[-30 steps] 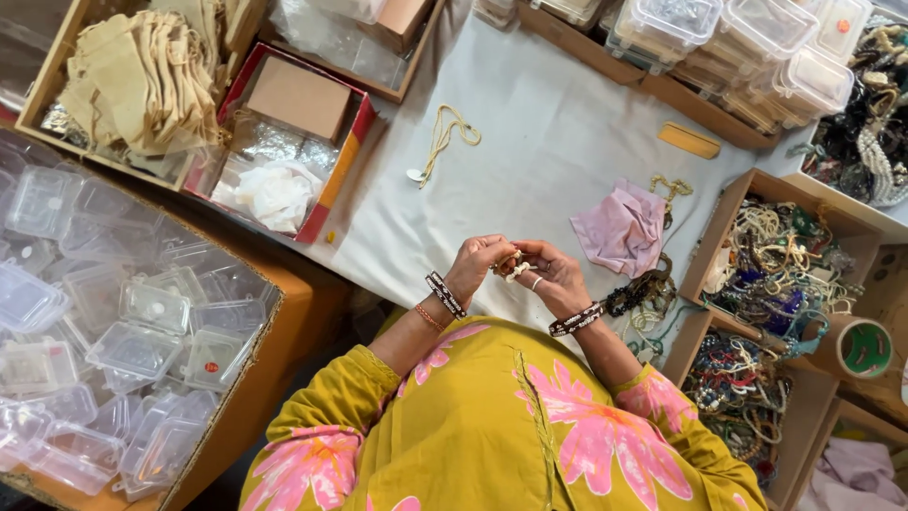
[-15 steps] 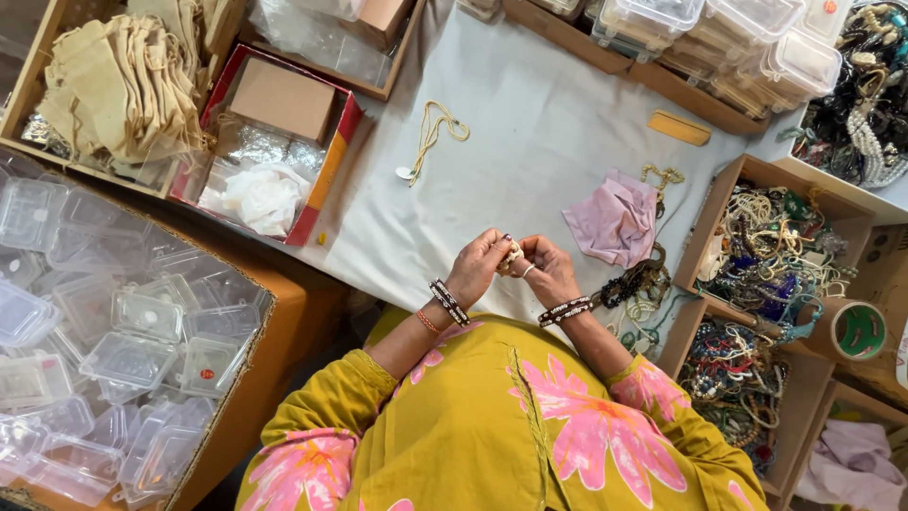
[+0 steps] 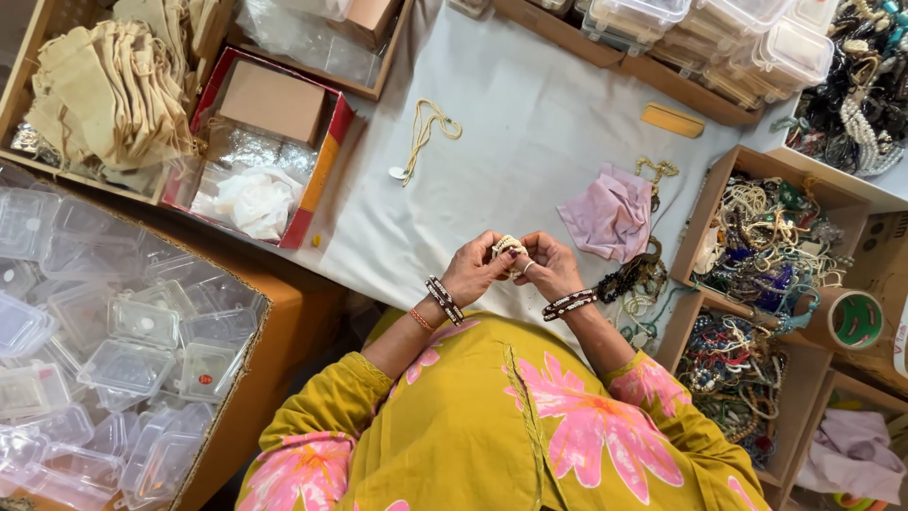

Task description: Cleaning and packaging jewelry necklaces and beads.

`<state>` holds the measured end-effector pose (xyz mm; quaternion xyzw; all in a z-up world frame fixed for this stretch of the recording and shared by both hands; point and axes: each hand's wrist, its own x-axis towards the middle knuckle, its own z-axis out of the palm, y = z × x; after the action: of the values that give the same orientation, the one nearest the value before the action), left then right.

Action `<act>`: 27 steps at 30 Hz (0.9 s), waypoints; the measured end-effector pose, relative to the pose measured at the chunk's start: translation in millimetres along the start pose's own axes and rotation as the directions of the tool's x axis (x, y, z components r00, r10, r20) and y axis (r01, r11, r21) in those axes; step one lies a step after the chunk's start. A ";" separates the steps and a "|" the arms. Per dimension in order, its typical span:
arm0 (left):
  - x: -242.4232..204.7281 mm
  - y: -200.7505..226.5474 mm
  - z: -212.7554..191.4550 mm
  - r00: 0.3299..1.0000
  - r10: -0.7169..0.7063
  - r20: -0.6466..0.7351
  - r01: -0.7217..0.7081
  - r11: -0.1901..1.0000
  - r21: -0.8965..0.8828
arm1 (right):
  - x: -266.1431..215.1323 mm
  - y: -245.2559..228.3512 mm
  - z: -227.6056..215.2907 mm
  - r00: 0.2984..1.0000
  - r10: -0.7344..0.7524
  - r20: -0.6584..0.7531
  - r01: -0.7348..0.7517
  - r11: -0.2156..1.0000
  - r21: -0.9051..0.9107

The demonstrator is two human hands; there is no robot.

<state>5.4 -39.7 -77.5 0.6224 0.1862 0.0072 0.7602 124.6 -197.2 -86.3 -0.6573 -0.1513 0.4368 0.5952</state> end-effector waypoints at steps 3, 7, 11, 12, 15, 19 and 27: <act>7.4 -9.7 -7.5 0.999 0.021 0.030 -0.017 0.989 -0.146 | 3.9 -3.9 -4.8 0.999 0.041 0.025 -0.042 0.997 0.060; 11.0 -7.9 -11.4 1.000 -0.008 0.023 0.013 0.976 -0.215 | 6.5 1.0 -5.5 0.998 0.016 0.059 -0.022 0.993 0.115; 15.9 -4.6 -11.3 0.993 0.003 0.119 0.044 0.921 -0.387 | 15.2 29.7 -6.5 0.988 0.056 0.147 -0.079 0.985 0.153; 17.4 -4.0 -10.9 0.993 0.000 0.117 0.052 0.897 -0.438 | 12.5 28.0 -4.2 0.979 0.086 0.187 -0.119 0.977 0.177; 17.6 -1.4 -21.3 0.997 0.000 0.078 0.029 0.927 -0.374 | 8.8 37.2 -15.6 0.965 0.053 0.255 -0.103 0.977 0.186; 19.9 -10.9 -31.5 1.000 -0.009 -0.003 0.008 0.950 -0.311 | 5.3 32.9 -17.3 0.983 0.039 0.181 -0.059 0.993 0.106; 18.7 -23.5 -24.4 0.991 0.016 -0.132 -0.035 0.989 -0.143 | -21.4 -29.9 18.8 0.966 -0.255 -0.033 0.222 0.893 -0.391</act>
<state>10.5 -17.5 -108.7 0.5660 0.2264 0.0710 0.7896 107.7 -193.0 -48.8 -0.7553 -0.2884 0.2944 0.5097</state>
